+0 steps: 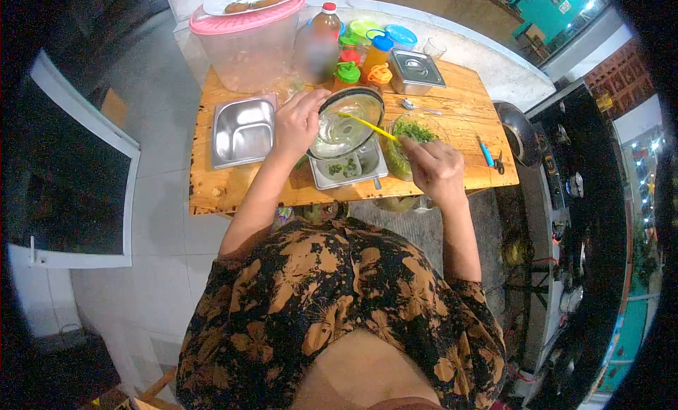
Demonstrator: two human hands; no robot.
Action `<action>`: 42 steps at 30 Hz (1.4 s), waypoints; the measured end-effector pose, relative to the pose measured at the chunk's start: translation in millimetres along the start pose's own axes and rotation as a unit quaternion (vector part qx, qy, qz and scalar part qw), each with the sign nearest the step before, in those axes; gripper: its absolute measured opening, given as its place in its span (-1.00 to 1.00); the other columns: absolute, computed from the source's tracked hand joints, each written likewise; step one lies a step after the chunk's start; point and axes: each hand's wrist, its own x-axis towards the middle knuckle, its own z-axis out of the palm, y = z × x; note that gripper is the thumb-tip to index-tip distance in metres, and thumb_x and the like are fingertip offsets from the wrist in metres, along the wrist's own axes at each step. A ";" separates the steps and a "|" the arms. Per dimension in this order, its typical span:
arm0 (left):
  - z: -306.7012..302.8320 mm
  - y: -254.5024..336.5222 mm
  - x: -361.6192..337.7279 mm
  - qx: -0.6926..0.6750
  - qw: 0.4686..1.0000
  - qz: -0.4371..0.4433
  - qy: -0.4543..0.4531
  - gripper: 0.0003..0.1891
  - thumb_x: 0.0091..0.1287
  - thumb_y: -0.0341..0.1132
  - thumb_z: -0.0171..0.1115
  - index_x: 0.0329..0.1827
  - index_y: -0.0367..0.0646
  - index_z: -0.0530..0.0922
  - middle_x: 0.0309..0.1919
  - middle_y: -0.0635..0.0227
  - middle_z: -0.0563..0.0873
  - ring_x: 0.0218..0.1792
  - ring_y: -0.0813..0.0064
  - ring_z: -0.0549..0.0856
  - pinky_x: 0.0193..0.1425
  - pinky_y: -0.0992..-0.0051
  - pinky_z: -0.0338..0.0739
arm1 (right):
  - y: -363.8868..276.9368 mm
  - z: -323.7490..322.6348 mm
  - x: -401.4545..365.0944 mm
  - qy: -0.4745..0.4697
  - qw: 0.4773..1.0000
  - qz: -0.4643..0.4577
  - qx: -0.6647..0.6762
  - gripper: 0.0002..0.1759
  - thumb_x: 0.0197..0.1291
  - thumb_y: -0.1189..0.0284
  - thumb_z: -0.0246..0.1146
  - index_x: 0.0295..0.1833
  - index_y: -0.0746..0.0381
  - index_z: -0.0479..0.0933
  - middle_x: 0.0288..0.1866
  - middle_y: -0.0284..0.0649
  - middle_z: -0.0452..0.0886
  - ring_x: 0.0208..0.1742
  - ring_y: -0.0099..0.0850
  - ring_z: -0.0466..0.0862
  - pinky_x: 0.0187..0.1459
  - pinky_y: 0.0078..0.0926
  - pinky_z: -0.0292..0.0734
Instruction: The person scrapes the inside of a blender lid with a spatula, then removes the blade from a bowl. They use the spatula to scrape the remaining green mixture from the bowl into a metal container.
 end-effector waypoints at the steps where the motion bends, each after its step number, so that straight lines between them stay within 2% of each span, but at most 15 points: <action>1: -0.4 0.6 0.3 0.000 1.000 0.002 0.000 -0.68 0.06 -0.65 0.04 -0.14 -0.19 0.58 -0.32 0.18 0.65 -0.35 0.18 0.64 -0.30 0.35 0.54 | 0.1 -0.3 -1.0 0.002 1.000 0.000 -0.001 -0.63 -0.16 0.62 0.27 -0.13 0.13 0.63 -0.68 -0.31 0.39 -0.66 -0.38 0.42 -0.58 -0.42 0.34; 3: -1.8 1.2 0.2 0.008 1.000 -0.003 -0.018 -0.66 0.05 -0.64 0.01 -0.12 -0.18 0.57 -0.30 0.18 0.64 -0.33 0.18 0.64 -0.27 0.33 0.55 | 0.5 0.0 -3.7 -0.037 0.999 -0.025 -0.021 -0.56 -0.20 0.52 0.30 -0.05 0.15 0.58 -0.62 -0.32 0.39 -0.59 -0.40 0.45 -0.54 -0.40 0.40; 7: -1.4 1.9 1.6 0.017 0.999 0.001 -0.037 -0.65 0.02 -0.65 0.01 -0.13 -0.19 0.57 -0.29 0.18 0.65 -0.31 0.18 0.65 -0.25 0.34 0.56 | -6.9 -1.7 -1.0 -0.051 0.998 -0.032 -0.016 -0.55 -0.20 0.51 0.30 -0.04 0.14 0.56 -0.60 -0.32 0.40 -0.58 -0.38 0.45 -0.53 -0.40 0.41; 10: 0.3 0.0 2.5 0.018 0.999 0.036 -0.002 -0.62 0.01 -0.67 0.00 -0.12 -0.18 0.58 -0.30 0.18 0.65 -0.32 0.20 0.66 -0.27 0.36 0.56 | -10.2 -1.0 -2.6 -0.070 0.996 -0.042 0.023 -0.54 -0.20 0.51 0.29 -0.03 0.14 0.55 -0.58 -0.32 0.42 -0.56 -0.38 0.46 -0.53 -0.40 0.40; 13: -5.4 -0.2 6.3 0.004 1.000 0.012 0.018 -0.62 0.00 -0.69 0.01 -0.12 -0.19 0.59 -0.30 0.17 0.66 -0.33 0.23 0.67 -0.29 0.37 0.57 | -15.6 -1.0 -8.8 -0.095 0.995 -0.041 0.009 -0.57 -0.20 0.52 0.28 -0.07 0.15 0.56 -0.56 -0.31 0.44 -0.54 -0.36 0.48 -0.52 -0.39 0.41; 16: -14.3 -3.1 9.9 0.005 0.999 -0.031 0.045 -0.68 0.08 -0.66 0.06 -0.13 -0.18 0.60 -0.33 0.16 0.66 -0.39 0.25 0.67 -0.35 0.39 0.55 | -14.4 5.7 -21.5 -0.054 0.998 -0.012 0.033 -0.61 -0.19 0.53 0.27 -0.11 0.15 0.58 -0.58 -0.33 0.45 -0.56 -0.35 0.48 -0.52 -0.39 0.42; 19: -17.9 -16.2 11.5 0.020 0.996 -0.023 0.086 -0.74 0.15 -0.63 0.09 -0.13 -0.19 0.60 -0.36 0.15 0.65 -0.41 0.28 0.66 -0.36 0.45 0.53 | -8.3 26.7 -41.8 -0.027 0.999 0.027 0.036 -0.72 -0.10 0.50 0.24 -0.17 0.16 0.59 -0.61 -0.29 0.47 -0.59 -0.32 0.49 -0.54 -0.35 0.42; 22: -18.6 -23.3 11.5 -0.013 0.993 -0.060 0.105 -0.81 0.21 -0.58 0.11 -0.16 -0.23 0.61 -0.37 0.17 0.66 -0.40 0.35 0.65 -0.34 0.50 0.51 | -6.3 39.4 -48.0 -0.164 0.985 0.057 -0.009 -0.90 -0.01 0.39 0.27 -0.33 0.11 0.63 -0.63 -0.25 0.52 -0.59 -0.30 0.55 -0.54 -0.38 0.44; 29: -17.4 -39.6 7.5 -0.039 0.983 -0.135 0.118 -0.84 0.25 -0.52 0.11 -0.16 -0.28 0.61 -0.32 0.20 0.68 -0.32 0.43 0.68 -0.29 0.51 0.56 | 4.8 26.5 -26.8 -0.165 0.984 0.068 0.015 -0.88 0.04 0.36 0.21 -0.30 0.10 0.61 -0.59 -0.18 0.53 -0.56 -0.20 0.58 -0.53 -0.27 0.46; 32: -19.7 -35.2 1.9 -0.090 0.964 -0.219 0.119 -0.84 0.28 -0.49 0.11 -0.14 -0.27 0.62 -0.29 0.26 0.69 -0.30 0.51 0.66 -0.24 0.52 0.56 | 5.9 0.5 -14.8 -0.079 0.967 0.238 0.048 -0.84 0.08 0.33 0.24 -0.37 0.17 0.64 -0.50 -0.10 0.63 -0.52 -0.17 0.63 -0.48 -0.31 0.49; 33: -19.2 -34.1 1.5 -0.134 0.946 -0.269 0.125 -0.84 0.30 -0.47 0.11 -0.13 -0.26 0.62 -0.28 0.31 0.69 -0.29 0.59 0.63 -0.19 0.54 0.54 | 5.1 -5.5 -8.7 -0.079 0.967 0.237 0.048 -0.84 0.08 0.33 0.24 -0.37 0.17 0.64 -0.50 -0.10 0.63 -0.52 -0.17 0.63 -0.48 -0.31 0.49; 37: -16.7 -27.9 0.1 -0.115 0.949 -0.266 0.127 -0.84 0.29 -0.47 0.12 -0.14 -0.25 0.63 -0.30 0.26 0.70 -0.32 0.51 0.66 -0.21 0.50 0.55 | 10.3 6.4 -1.2 0.010 0.960 0.276 0.038 -0.85 0.09 0.34 0.24 -0.32 0.16 0.65 -0.51 -0.06 0.62 -0.55 -0.16 0.62 -0.48 -0.29 0.50; 39: -18.1 -16.6 3.2 0.033 0.985 -0.124 0.114 -0.83 0.22 -0.55 0.09 -0.18 -0.29 0.61 -0.30 0.13 0.69 -0.32 0.32 0.69 -0.25 0.42 0.56 | 8.6 23.5 3.1 0.036 0.970 0.240 -0.010 -0.88 0.09 0.36 0.23 -0.32 0.15 0.63 -0.54 -0.06 0.60 -0.56 -0.15 0.61 -0.51 -0.28 0.48; 41: -13.1 -12.1 1.9 0.041 0.985 -0.118 0.122 -0.83 0.18 -0.57 0.10 -0.20 -0.29 0.60 -0.34 0.09 0.67 -0.34 0.22 0.67 -0.25 0.38 0.53 | -0.7 29.9 12.3 0.038 0.973 0.229 -0.013 -0.90 0.06 0.37 0.22 -0.40 0.15 0.58 -0.61 -0.09 0.56 -0.60 -0.16 0.60 -0.55 -0.27 0.47; 42: -11.4 -9.7 1.5 0.045 0.989 -0.072 0.122 -0.83 0.18 -0.57 0.11 -0.20 -0.29 0.60 -0.37 0.09 0.66 -0.35 0.19 0.66 -0.26 0.38 0.53 | -7.9 28.6 17.4 0.010 0.973 0.227 -0.039 -0.90 0.04 0.38 0.21 -0.45 0.15 0.54 -0.64 -0.10 0.54 -0.62 -0.17 0.59 -0.56 -0.28 0.47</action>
